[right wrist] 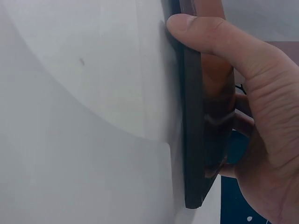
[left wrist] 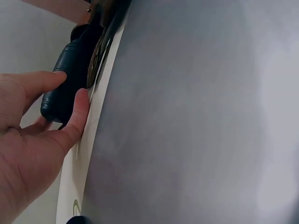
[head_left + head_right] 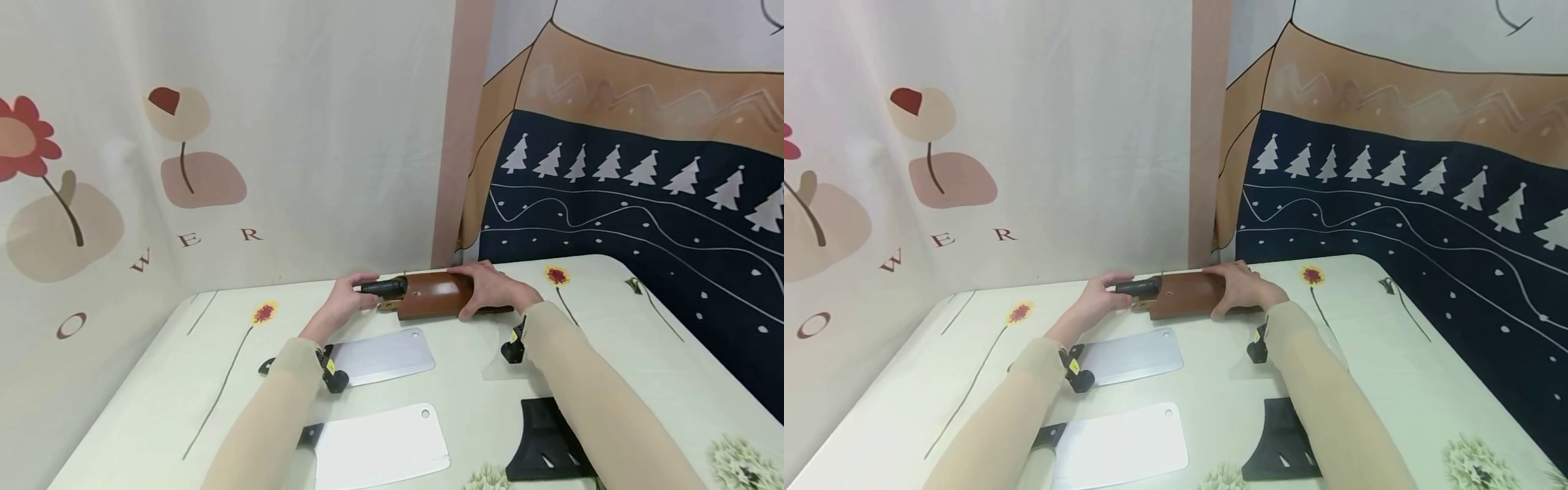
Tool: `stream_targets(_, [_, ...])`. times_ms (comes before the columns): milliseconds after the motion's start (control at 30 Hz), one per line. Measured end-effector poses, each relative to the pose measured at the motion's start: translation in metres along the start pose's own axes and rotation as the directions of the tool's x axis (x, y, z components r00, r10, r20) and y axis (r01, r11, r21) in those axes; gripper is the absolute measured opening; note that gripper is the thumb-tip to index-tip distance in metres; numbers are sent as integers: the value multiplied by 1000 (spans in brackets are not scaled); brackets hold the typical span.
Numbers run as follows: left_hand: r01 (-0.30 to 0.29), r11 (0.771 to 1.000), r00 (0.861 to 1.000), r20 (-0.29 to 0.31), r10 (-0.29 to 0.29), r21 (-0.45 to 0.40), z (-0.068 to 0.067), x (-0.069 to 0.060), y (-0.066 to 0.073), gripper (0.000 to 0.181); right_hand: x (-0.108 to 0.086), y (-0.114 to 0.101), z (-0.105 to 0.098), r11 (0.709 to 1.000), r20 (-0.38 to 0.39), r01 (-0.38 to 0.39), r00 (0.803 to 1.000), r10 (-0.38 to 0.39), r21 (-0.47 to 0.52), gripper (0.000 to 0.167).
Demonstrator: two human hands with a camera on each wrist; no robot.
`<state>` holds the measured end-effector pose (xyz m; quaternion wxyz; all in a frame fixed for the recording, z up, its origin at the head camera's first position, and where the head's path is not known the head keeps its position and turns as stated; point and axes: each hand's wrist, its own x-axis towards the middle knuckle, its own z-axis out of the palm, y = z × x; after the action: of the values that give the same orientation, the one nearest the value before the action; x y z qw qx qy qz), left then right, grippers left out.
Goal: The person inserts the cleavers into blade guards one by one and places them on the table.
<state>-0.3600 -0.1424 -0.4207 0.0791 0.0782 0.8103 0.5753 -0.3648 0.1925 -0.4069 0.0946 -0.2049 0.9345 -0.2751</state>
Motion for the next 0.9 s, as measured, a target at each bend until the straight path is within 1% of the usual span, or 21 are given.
stream_targets(100, [-7, 1000, 1000, -14, 7, 9, -3, -1, 1, 64, 1, 1, 1, 1000, -10, 9, 1000, -9, -3, 101])
stream_targets(200, [-9, 1000, 1000, -11, 10, 14, -6, -3, 1, 64, -1, 2, 2, 1000, -28, 8, 1000, -8, -5, 99])
stream_targets(333, [-4, 1000, 1000, -18, 5, 27, -13, -5, -3, 65, -9, 6, 0, 1000, -66, 1, 998, 0, 6, 95])
stream_targets(400, [5, 999, 1000, -31, -4, 35, -17, -8, -5, 67, -15, 9, -3, 1000, -84, 6, 996, -5, 14, 95])
stream_targets(500, [18, 1000, 999, -40, -17, 23, -26, -15, -3, 70, -25, 13, -9, 1000, -97, 22, 995, -21, 17, 95])
stream_targets(600, [16, 1000, 999, -44, -16, 20, -35, -23, 0, 69, -37, 15, -15, 999, -90, 33, 995, -30, 28, 97])
stream_targets(667, [-3, 1000, 999, -35, 3, 13, -41, -30, 3, 68, -47, 16, -17, 999, -79, 40, 996, -38, 26, 98])
stream_targets(800, [-32, 999, 999, -4, 32, -7, -54, -46, 7, 67, -69, 16, -23, 999, -39, 38, 999, -38, 13, 98])
stream_targets(900, [-52, 999, 999, 10, 52, -5, -66, -60, 8, 67, -84, 17, -28, 1000, -38, 30, 999, -30, -8, 96])
